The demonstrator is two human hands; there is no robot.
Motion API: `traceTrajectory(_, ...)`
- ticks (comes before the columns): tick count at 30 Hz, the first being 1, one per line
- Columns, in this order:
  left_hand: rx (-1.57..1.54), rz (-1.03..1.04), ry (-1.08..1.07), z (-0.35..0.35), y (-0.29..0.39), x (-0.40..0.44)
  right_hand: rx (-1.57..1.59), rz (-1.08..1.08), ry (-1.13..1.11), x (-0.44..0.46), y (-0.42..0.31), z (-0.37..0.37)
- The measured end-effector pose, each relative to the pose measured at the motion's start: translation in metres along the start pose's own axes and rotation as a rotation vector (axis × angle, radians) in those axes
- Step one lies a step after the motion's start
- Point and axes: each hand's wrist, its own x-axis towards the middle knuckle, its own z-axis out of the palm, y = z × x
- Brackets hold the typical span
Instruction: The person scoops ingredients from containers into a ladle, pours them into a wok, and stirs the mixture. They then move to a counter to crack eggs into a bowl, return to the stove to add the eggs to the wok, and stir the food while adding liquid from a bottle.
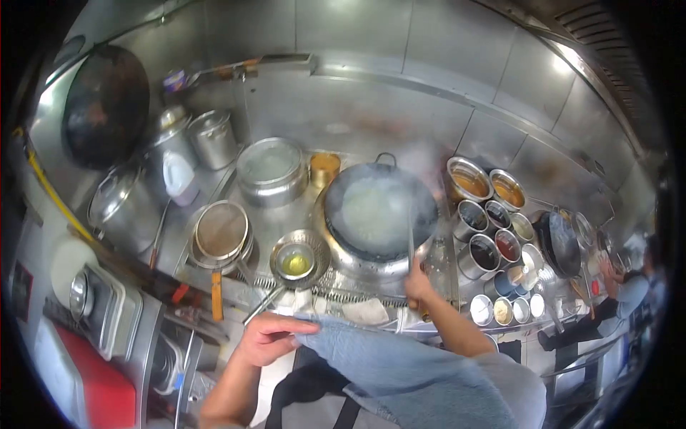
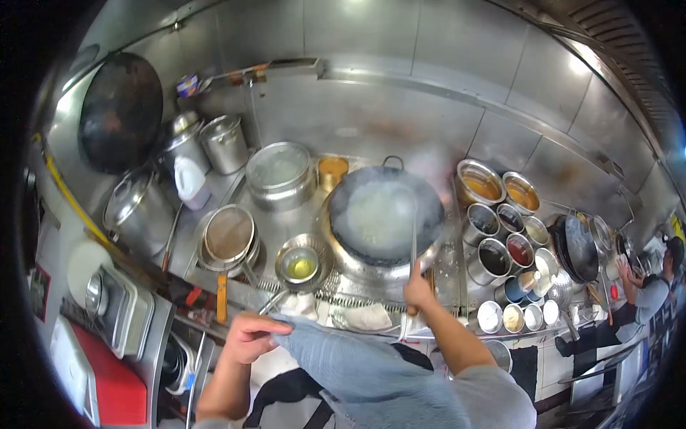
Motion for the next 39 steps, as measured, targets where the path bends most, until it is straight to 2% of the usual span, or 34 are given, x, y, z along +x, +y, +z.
traceTrajectory(2, -0.329, -0.403, 0.203, 0.000, -0.068, -0.046, 0.540, 0.164, -0.407, -0.053, -0.046, -0.065)
traceTrajectory(3, -0.277, -0.539, 0.302, -0.002, -0.109, -0.081, 0.539, 0.165, -0.399, -0.043, -0.037, -0.075)
traceTrajectory(5, -0.143, -0.834, 0.465, 0.001, -0.196, -0.166, 1.243, 0.326, -0.739, -0.012, -0.009, -0.097)
traceTrajectory(6, -0.061, -0.994, 0.521, 0.009, -0.236, -0.217, 1.237, 0.330, -0.733, -0.002, -0.004, -0.094)
traceTrajectory(8, 0.703, -1.202, 0.210, 0.031, -0.302, -0.331, 1.083, 0.255, -0.490, 0.022, 0.000, -0.073)
traceTrajectory(9, 0.605, -1.377, 0.142, 0.039, -0.300, -0.357, 0.804, 0.209, -0.374, 0.027, 0.005, -0.052)
traceTrajectory(10, 0.516, -1.551, 0.057, 0.047, -0.296, -0.380, 0.812, 0.201, -0.380, 0.024, 0.014, -0.036)
traceTrajectory(12, 0.216, -1.618, 0.370, 0.069, -0.288, -0.413, 0.258, 0.038, -0.110, 0.010, 0.030, -0.014)
traceTrajectory(13, 0.058, -1.634, 0.524, 0.080, -0.285, -0.425, 0.454, 0.050, -0.193, 0.003, 0.043, -0.017)
traceTrajectory(14, -0.105, -1.643, 0.675, 0.091, -0.281, -0.434, 0.458, 0.049, -0.200, -0.004, 0.042, -0.046)
traceTrajectory(15, -0.272, -1.648, 0.820, 0.101, -0.274, -0.439, 0.732, 0.127, -0.420, -0.015, 0.031, -0.092)
traceTrajectory(16, -0.275, -1.661, 0.820, 0.110, -0.272, -0.441, 1.003, 0.209, -0.638, -0.018, 0.030, -0.119)
traceTrajectory(17, -0.266, -1.649, 0.837, 0.117, -0.271, -0.435, 0.884, 0.098, -0.586, -0.010, 0.040, -0.123)
traceTrajectory(18, -0.255, -1.637, 0.861, 0.120, -0.270, -0.428, 0.883, 0.099, -0.598, -0.001, 0.042, -0.128)
traceTrajectory(20, -0.217, -1.609, 0.919, 0.114, -0.263, -0.411, 0.429, -0.031, -0.373, 0.018, 0.041, -0.131)
traceTrajectory(22, -0.182, -1.579, 0.976, 0.109, -0.257, -0.389, 0.178, -0.229, -0.185, 0.047, 0.055, -0.121)
traceTrajectory(24, -0.160, -1.547, 0.993, 0.113, -0.253, -0.364, -0.115, -0.121, -0.059, 0.072, 0.054, -0.124)
traceTrajectory(26, -0.142, -1.521, 1.003, 0.118, -0.252, -0.344, -0.034, -0.063, -0.157, 0.073, 0.040, -0.130)
traceTrajectory(28, -0.110, -1.585, 0.869, 0.124, -0.248, -0.326, 0.038, -0.204, -0.231, 0.091, 0.053, -0.100)
traceTrajectory(29, -0.099, -1.598, 0.874, 0.128, -0.243, -0.316, 0.006, -0.410, -0.053, 0.100, 0.076, -0.062)
traceTrajectory(30, -0.088, -1.608, 0.877, 0.133, -0.237, -0.305, 0.013, -0.411, -0.064, 0.093, 0.071, -0.064)
traceTrajectory(32, -0.068, -1.619, 0.879, 0.139, -0.228, -0.293, 0.560, 0.016, -0.558, 0.063, 0.036, -0.087)
traceTrajectory(33, -0.062, -1.629, 0.878, 0.141, -0.227, -0.294, 0.755, 0.058, -0.609, 0.057, 0.036, -0.086)
traceTrajectory(34, -0.056, -1.640, 0.877, 0.144, -0.225, -0.296, 0.757, 0.065, -0.616, 0.053, 0.041, -0.087)
traceTrajectory(36, -0.082, -1.652, 0.862, 0.147, -0.221, -0.298, 1.245, 0.261, -0.883, 0.047, 0.053, -0.093)
traceTrajectory(38, -0.039, -1.724, 0.836, 0.148, -0.218, -0.297, 1.367, 0.318, -0.926, 0.036, 0.072, -0.101)
traceTrajectory(39, -0.032, -1.735, 0.815, 0.147, -0.218, -0.296, 1.496, 0.323, -1.029, 0.032, 0.086, -0.102)
